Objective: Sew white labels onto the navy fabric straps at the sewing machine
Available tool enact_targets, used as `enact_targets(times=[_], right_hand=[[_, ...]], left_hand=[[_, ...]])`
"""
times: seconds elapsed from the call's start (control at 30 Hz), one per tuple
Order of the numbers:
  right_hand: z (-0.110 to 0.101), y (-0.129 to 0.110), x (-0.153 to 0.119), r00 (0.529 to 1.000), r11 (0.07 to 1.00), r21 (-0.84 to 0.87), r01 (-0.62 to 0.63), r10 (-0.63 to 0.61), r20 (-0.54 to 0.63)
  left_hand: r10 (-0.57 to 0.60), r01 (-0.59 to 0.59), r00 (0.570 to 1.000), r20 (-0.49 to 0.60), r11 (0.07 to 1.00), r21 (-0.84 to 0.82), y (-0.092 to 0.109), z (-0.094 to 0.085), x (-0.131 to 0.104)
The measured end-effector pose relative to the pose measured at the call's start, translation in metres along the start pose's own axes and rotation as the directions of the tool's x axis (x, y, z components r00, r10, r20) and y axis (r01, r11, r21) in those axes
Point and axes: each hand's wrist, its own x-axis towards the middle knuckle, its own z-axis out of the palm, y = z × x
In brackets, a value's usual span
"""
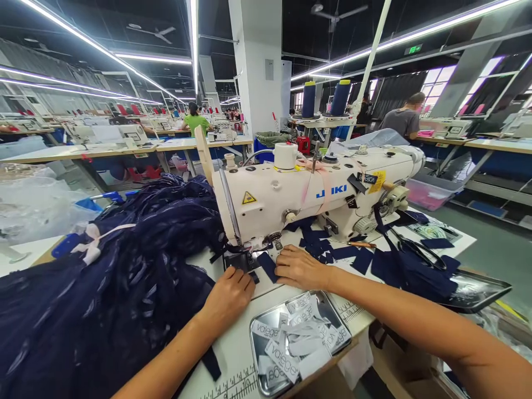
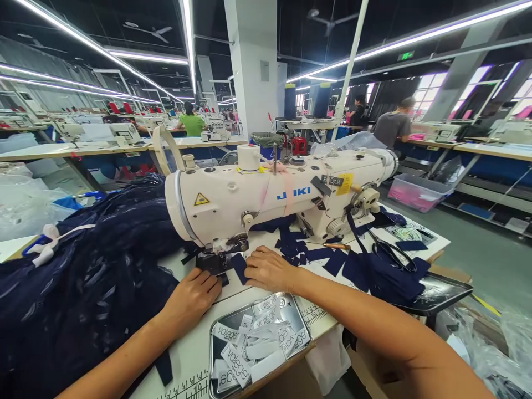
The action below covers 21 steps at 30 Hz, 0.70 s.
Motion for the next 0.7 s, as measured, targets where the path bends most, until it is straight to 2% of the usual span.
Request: enact_targets(times=[0.1,0.2,0.27,0.3,0.37,0.47,0.53,0.7], right_hand=[[-0.004,-0.002,0.005,0.995,0.994,-0.058,0.095,-0.096,-0.014],[-0.008,-0.008,0.011,0.975,0.966,-0.137,0.220,-0.220,0.020],[-0.006,-0.015,0.017,0.978,0.967,-0.141,0.210,-0.206,0.042],[-0.005,-0.019,0.021,0.988,0.980,-0.125,0.154,-0.149,0.047],[0.000,-0.025,0.028,0.997,0.996,-0.078,-0.038,0.043,0.059],[0.006,-0.028,0.036,0.946,0.949,0.036,-0.313,0.308,0.105],[0.008,-0.027,0.039,0.912,0.905,0.138,-0.403,0.385,0.138],[0.008,-0.024,0.042,0.885,0.826,0.318,-0.465,0.439,0.154]], left_hand=[[-0.001,0.001,1.000,0.004,1.000,0.001,0.000,0.000,0.000],[-0.001,0.001,1.000,-0.009,1.000,-0.001,0.001,0.001,0.000],[-0.004,0.004,1.000,-0.015,1.000,-0.004,0.002,0.001,0.000],[-0.008,0.008,1.000,-0.018,1.000,-0.005,0.002,0.001,0.000],[-0.018,0.018,0.999,-0.030,1.000,-0.006,0.002,0.000,-0.002],[-0.031,0.031,0.997,-0.072,0.999,-0.010,0.001,-0.001,-0.005],[-0.039,0.038,0.994,-0.103,0.999,-0.015,0.001,-0.002,-0.008],[-0.037,0.029,0.988,-0.151,0.998,-0.056,0.000,-0.003,-0.007]])
